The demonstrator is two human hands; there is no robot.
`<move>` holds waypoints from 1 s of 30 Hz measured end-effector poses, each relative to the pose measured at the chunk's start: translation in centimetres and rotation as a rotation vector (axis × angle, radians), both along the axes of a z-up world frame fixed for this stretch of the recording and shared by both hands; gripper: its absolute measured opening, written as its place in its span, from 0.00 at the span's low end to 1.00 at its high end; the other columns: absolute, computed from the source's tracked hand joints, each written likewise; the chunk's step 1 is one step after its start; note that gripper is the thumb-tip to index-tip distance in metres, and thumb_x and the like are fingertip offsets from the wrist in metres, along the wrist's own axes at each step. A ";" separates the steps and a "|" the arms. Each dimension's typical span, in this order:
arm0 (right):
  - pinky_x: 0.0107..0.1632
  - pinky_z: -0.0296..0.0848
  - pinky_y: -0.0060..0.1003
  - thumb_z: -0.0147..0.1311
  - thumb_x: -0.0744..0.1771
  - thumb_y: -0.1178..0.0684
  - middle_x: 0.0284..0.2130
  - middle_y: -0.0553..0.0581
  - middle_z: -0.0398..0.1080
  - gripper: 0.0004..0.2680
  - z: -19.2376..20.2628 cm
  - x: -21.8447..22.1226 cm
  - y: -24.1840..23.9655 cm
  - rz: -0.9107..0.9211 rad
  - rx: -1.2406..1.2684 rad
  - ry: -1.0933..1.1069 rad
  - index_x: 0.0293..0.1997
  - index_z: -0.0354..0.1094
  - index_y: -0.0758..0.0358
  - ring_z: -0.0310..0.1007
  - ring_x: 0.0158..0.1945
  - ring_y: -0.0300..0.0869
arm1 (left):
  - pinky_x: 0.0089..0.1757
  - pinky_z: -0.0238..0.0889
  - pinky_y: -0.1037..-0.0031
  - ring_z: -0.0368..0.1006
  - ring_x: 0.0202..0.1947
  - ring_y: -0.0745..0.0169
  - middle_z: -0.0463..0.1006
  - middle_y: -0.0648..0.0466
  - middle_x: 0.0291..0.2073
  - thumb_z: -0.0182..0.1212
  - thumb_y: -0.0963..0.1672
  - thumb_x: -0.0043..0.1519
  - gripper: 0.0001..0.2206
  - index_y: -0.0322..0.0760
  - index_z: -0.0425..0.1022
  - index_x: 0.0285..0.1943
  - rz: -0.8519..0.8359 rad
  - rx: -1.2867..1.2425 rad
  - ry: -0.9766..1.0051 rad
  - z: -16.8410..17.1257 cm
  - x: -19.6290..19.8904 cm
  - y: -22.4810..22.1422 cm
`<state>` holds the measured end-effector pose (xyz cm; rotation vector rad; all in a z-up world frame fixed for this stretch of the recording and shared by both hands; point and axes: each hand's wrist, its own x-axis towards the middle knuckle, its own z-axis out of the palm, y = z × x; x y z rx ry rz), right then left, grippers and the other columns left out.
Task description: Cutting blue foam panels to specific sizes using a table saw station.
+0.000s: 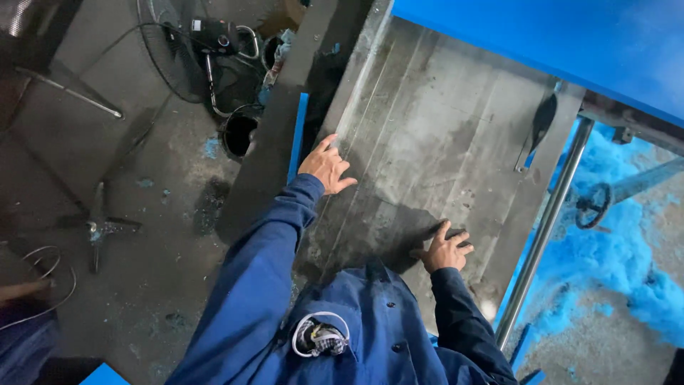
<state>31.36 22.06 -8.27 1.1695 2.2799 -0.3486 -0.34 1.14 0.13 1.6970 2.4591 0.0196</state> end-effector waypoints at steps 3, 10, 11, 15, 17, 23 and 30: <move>0.59 0.70 0.66 0.76 0.52 0.33 0.72 0.82 0.39 0.51 1.7 -0.7 -0.3 -0.039 -0.015 0.002 0.79 0.38 0.45 0.44 0.69 0.83 | 0.69 0.39 0.56 0.75 0.46 0.52 0.82 0.46 0.31 0.58 0.60 0.61 0.24 0.38 0.82 0.35 -0.002 0.060 0.025 -0.8 -0.1 -0.1; 0.56 0.71 0.68 0.75 0.54 0.33 0.70 0.84 0.42 0.49 1.1 -0.1 -0.2 -0.013 0.008 0.054 0.79 0.39 0.48 0.45 0.67 0.87 | 0.69 0.41 0.57 0.75 0.44 0.52 0.82 0.46 0.30 0.60 0.58 0.61 0.22 0.38 0.81 0.34 0.003 0.065 -0.015 -0.8 0.0 0.0; 0.56 0.70 0.68 0.75 0.53 0.32 0.70 0.84 0.42 0.49 1.3 -0.2 -0.2 -0.015 -0.003 0.055 0.78 0.39 0.48 0.46 0.67 0.86 | 0.69 0.41 0.57 0.75 0.45 0.52 0.82 0.46 0.30 0.60 0.58 0.61 0.22 0.38 0.81 0.34 0.007 0.066 -0.004 -0.9 0.0 0.0; 0.56 0.70 0.68 0.75 0.52 0.32 0.69 0.85 0.44 0.50 1.4 -0.2 -0.3 0.003 0.013 0.061 0.79 0.40 0.51 0.47 0.67 0.86 | 0.69 0.42 0.58 0.75 0.45 0.53 0.82 0.47 0.30 0.62 0.57 0.60 0.20 0.39 0.81 0.35 0.001 0.084 0.027 -0.9 -0.1 0.2; 0.56 0.71 0.67 0.75 0.52 0.31 0.68 0.86 0.44 0.51 0.5 0.0 -0.1 0.015 0.021 0.063 0.78 0.40 0.53 0.47 0.67 0.86 | 0.69 0.42 0.58 0.75 0.45 0.53 0.82 0.48 0.31 0.62 0.57 0.61 0.20 0.40 0.81 0.36 -0.003 0.068 0.024 -0.9 -0.1 0.2; 0.55 0.73 0.60 0.76 0.51 0.31 0.67 0.89 0.45 0.51 0.4 -0.5 0.0 0.062 0.024 0.031 0.77 0.42 0.61 0.47 0.68 0.83 | 0.68 0.43 0.57 0.76 0.45 0.55 0.82 0.50 0.30 0.62 0.57 0.60 0.19 0.40 0.82 0.37 0.004 0.036 0.049 -0.8 0.0 0.8; 0.57 0.72 0.60 0.70 0.57 0.33 0.64 0.91 0.49 0.42 -1.1 -0.2 0.6 0.112 0.040 0.101 0.74 0.47 0.65 0.50 0.67 0.83 | 0.68 0.48 0.59 0.75 0.41 0.59 0.81 0.52 0.28 0.63 0.55 0.62 0.16 0.42 0.82 0.38 0.014 0.013 0.068 0.1 0.0 1.2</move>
